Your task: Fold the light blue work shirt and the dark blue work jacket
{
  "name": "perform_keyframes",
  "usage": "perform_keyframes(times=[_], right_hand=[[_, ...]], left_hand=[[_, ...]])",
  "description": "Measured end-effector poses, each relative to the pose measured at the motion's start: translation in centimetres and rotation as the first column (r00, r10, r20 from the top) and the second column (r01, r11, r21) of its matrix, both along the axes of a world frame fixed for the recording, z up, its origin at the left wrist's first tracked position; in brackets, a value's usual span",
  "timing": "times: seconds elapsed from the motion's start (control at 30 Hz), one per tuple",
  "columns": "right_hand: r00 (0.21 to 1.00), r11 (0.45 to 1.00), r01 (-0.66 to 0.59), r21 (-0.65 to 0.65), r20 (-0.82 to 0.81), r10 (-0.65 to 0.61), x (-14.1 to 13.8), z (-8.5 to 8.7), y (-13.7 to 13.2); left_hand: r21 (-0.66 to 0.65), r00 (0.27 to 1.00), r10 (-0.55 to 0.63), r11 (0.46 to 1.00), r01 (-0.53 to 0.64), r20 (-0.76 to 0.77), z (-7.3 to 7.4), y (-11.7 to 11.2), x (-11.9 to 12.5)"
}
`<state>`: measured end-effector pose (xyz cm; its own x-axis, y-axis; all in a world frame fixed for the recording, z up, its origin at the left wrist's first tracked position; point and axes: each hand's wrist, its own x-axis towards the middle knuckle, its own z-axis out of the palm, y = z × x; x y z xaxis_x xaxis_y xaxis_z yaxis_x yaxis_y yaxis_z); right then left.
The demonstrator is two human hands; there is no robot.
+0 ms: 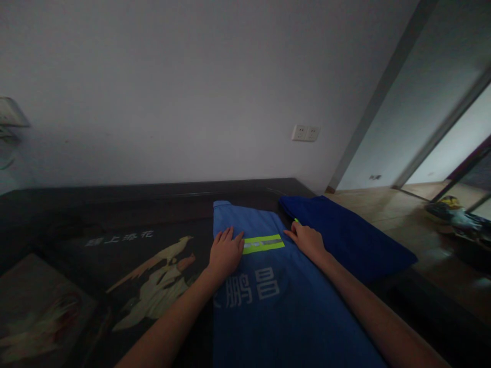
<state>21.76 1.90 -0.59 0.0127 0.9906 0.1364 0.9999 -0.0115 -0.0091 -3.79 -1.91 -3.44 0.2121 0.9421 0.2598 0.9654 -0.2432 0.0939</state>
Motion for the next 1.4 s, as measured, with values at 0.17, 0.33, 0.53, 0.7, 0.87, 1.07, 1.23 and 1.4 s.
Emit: perform_keyframes(times=[0.17,0.33,0.53,0.7,0.87,1.07,1.23,1.4], right_hand=[[0.991,0.998,-0.018,0.064,-0.133,0.026,-1.9,1.6,4.4],[0.976,1.000,-0.013,-0.027,-0.216,0.006,-3.2,0.7,8.8],[0.959,0.999,-0.028,-0.031,-0.282,0.018,-3.1,0.4,10.2],[0.969,1.000,0.025,0.001,-0.246,-0.024,-3.9,0.0,8.9],[0.978,0.996,0.088,0.015,-0.192,-0.083,-4.6,-1.1,7.7],[0.987,0.997,0.064,0.040,-0.151,-0.057,-3.8,-0.9,7.6],[0.992,1.000,0.024,0.019,-0.124,-0.021,-3.8,-1.2,7.6],[0.999,0.999,0.031,0.034,-0.042,-0.030,-4.1,-2.5,7.4]], left_hand=[[0.012,1.000,-0.018,1.000,0.018,-0.018,0.2,0.1,-0.3],[0.033,1.000,-0.024,0.999,0.024,0.000,0.0,0.1,-0.5],[0.015,0.999,-0.024,1.000,0.024,0.023,0.0,0.3,-0.4],[-0.039,0.998,-0.030,0.999,0.032,0.049,0.4,0.5,-0.6],[-0.031,0.998,-0.021,0.999,0.023,0.054,0.7,0.5,-0.6],[-0.026,0.998,-0.021,0.999,0.023,0.054,0.6,0.5,-0.7],[0.001,0.998,-0.026,1.000,0.025,0.052,0.2,0.6,-0.7],[0.022,0.999,-0.032,0.999,0.031,0.044,-0.4,0.4,-0.7]])
